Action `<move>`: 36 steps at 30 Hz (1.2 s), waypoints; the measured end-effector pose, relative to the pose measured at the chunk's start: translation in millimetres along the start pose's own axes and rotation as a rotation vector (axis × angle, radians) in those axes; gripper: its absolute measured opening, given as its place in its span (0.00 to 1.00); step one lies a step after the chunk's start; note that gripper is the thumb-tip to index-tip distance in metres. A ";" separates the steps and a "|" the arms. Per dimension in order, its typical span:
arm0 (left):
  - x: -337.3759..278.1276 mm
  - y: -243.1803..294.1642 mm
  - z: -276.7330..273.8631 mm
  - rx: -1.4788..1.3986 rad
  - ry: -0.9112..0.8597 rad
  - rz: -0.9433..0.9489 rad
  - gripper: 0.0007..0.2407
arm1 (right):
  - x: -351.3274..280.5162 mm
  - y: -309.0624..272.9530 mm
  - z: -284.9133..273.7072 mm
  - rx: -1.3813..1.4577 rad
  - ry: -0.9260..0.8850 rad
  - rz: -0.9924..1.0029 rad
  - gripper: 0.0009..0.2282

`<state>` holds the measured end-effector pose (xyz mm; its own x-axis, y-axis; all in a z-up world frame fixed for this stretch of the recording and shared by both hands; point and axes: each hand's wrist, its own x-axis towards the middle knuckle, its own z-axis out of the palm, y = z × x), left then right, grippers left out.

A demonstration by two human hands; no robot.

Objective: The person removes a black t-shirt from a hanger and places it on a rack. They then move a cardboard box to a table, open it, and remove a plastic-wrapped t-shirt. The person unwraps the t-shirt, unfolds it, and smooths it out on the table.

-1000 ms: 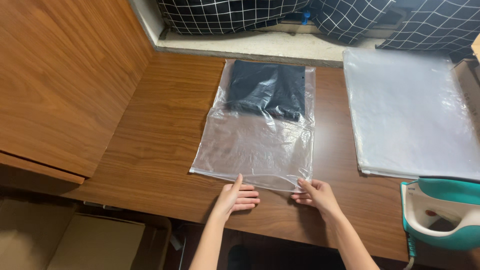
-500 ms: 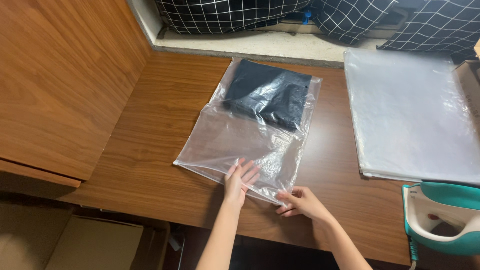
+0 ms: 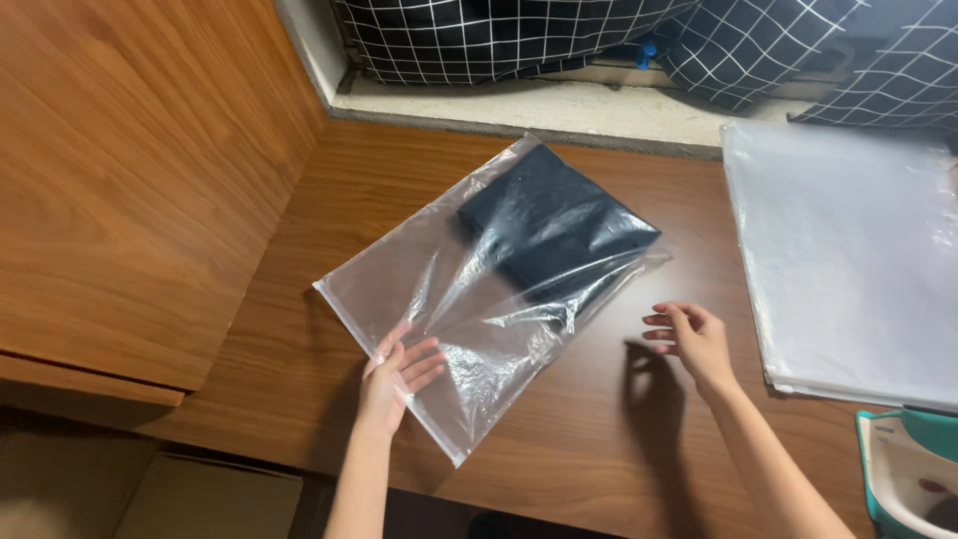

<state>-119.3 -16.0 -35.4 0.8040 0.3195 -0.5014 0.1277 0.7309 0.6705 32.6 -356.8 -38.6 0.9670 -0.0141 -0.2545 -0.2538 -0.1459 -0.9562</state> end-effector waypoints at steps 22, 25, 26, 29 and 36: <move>193.3 -63.4 30.7 -0.398 -0.192 -0.425 0.15 | 151.4 -54.6 52.3 -0.748 0.182 -0.310 0.10; 214.5 -78.3 33.0 -0.422 -0.089 -0.467 0.09 | 156.6 -63.3 58.6 -0.719 0.091 -0.236 0.11; 212.5 -75.5 38.8 -0.376 -0.103 -0.448 0.07 | 158.6 -65.9 60.4 -0.725 0.066 -0.190 0.13; 198.8 -56.5 65.3 -0.268 -0.137 -0.395 0.03 | 185.4 -54.4 55.9 -0.750 0.033 -0.110 0.15; 172.2 -39.7 111.2 0.143 -0.091 -0.310 0.38 | 201.0 -50.3 50.5 -0.809 -0.015 0.051 0.18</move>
<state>78.6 -57.0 -87.6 0.7618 0.0365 -0.6468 0.4486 0.6906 0.5673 238.5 -302.4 -49.0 0.9528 -0.0281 -0.3024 -0.1966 -0.8160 -0.5436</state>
